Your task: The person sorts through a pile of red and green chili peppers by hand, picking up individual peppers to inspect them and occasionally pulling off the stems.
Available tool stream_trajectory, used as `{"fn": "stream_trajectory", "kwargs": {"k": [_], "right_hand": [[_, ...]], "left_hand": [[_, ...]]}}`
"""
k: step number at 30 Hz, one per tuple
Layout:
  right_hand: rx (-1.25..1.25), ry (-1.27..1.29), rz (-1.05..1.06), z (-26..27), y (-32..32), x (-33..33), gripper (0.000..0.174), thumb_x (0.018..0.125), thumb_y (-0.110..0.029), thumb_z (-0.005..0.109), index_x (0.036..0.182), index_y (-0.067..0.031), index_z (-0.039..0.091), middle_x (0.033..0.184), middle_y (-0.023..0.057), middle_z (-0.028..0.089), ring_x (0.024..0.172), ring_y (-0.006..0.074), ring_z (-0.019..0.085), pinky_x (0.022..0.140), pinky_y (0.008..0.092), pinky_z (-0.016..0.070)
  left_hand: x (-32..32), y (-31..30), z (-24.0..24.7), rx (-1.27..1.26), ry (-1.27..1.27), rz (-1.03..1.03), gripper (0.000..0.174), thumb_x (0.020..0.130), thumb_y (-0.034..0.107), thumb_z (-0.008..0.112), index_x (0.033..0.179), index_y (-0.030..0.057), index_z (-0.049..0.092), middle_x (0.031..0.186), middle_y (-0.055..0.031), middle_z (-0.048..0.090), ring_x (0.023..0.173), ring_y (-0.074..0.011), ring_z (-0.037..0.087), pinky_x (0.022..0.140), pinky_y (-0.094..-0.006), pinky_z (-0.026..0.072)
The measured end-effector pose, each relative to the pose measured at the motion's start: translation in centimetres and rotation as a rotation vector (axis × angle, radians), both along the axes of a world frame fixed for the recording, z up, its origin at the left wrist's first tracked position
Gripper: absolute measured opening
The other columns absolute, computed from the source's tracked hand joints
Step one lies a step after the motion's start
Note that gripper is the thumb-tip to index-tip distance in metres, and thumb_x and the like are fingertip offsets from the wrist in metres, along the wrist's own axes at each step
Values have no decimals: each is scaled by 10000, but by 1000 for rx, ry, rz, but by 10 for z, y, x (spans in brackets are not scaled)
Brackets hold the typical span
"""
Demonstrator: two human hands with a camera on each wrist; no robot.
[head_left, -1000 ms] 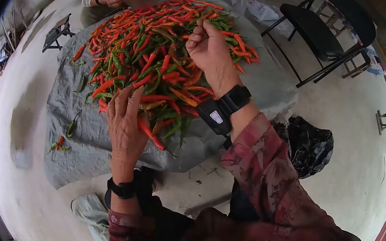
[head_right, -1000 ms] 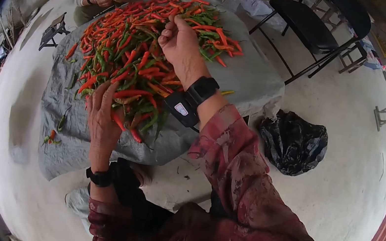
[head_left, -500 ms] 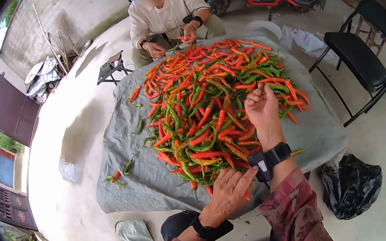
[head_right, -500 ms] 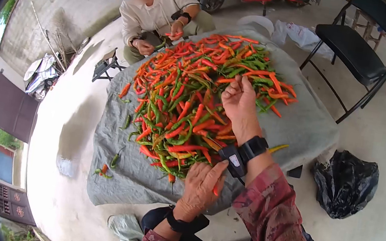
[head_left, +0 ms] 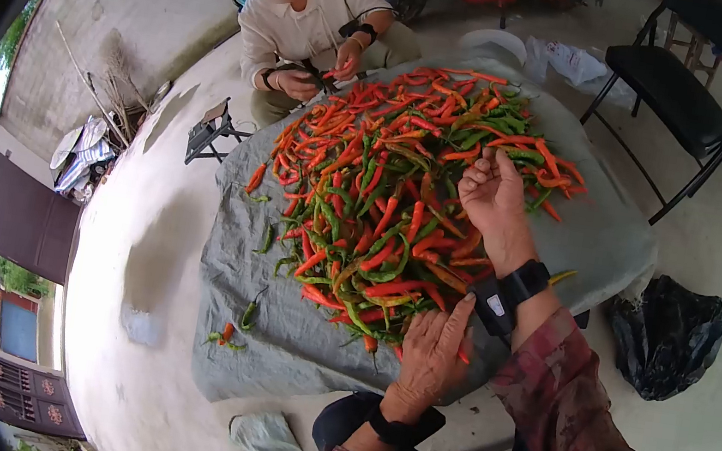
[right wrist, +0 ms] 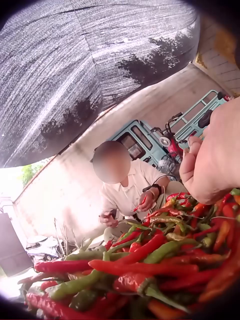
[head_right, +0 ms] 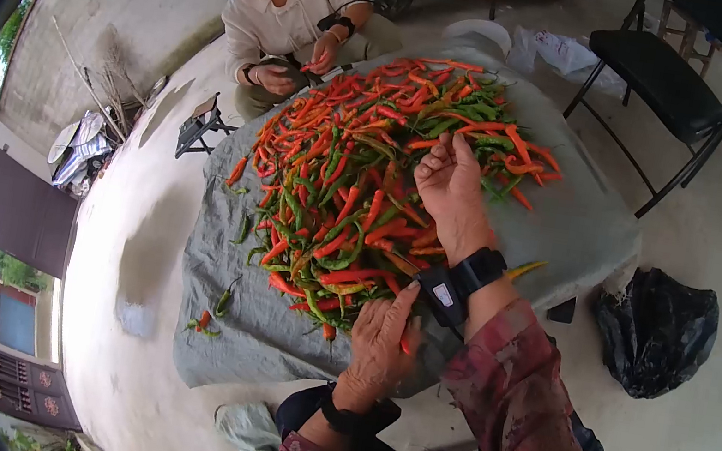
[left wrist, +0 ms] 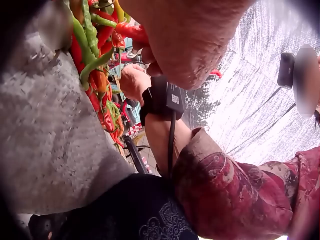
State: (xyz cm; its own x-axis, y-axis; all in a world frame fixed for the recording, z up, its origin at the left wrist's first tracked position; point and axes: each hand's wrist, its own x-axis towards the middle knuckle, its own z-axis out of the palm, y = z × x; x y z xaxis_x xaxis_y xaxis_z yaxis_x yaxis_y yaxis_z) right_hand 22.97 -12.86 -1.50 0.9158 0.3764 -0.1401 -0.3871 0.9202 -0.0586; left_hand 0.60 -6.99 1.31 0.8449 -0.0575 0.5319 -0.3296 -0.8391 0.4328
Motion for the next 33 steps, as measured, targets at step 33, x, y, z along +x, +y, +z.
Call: {"fn": "stream_trajectory", "kwargs": {"k": [33], "right_hand": [[-42,-75,101,8,-6,-15,202,919,-262,537,895,-63,564,680,-3,522,589,110,474,525,262,391]], "left_hand": [[-3,1,4,-12,-69,-36,500,661,-49,605,1152,15,537,801,-128,533,720,-299,528,682,-383,442]]}}
